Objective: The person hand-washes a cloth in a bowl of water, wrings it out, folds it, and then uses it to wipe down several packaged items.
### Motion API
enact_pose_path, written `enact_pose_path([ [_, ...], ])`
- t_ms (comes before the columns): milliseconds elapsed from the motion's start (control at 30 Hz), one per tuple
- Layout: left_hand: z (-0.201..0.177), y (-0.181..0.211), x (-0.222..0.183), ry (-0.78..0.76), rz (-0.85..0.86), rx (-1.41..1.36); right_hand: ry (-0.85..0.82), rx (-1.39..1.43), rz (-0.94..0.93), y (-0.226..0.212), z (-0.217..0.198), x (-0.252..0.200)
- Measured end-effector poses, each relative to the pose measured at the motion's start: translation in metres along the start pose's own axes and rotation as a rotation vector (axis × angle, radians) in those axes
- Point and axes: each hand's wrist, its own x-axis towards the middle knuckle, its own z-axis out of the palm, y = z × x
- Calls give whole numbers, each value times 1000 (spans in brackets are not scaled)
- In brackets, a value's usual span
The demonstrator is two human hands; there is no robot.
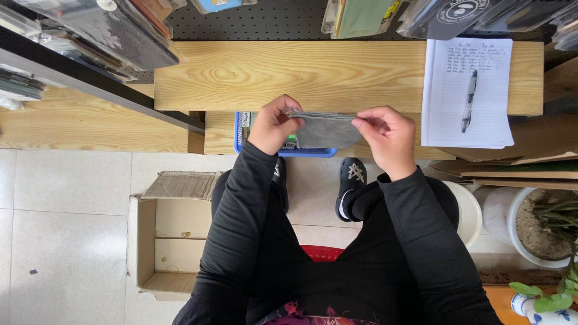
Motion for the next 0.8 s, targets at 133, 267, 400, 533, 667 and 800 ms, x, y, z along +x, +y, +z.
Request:
enact_pose_path([
  [133,14,20,-7,-139,33,76,50,85,21,6,-1,0],
  [267,26,28,-20,-270,12,234,8,104,51,-2,4,-1],
  [400,37,38,-14,-383,64,354,-65,124,56,-8,10,-2],
  [533,54,28,-14,-366,160,392,-156,272,111,1,11,-2],
  [667,55,30,-11,-279,189,295,-388,322,296,-10,0,10],
  [800,23,29,-9,-179,148,238,-571,38,469,6,-6,7],
])
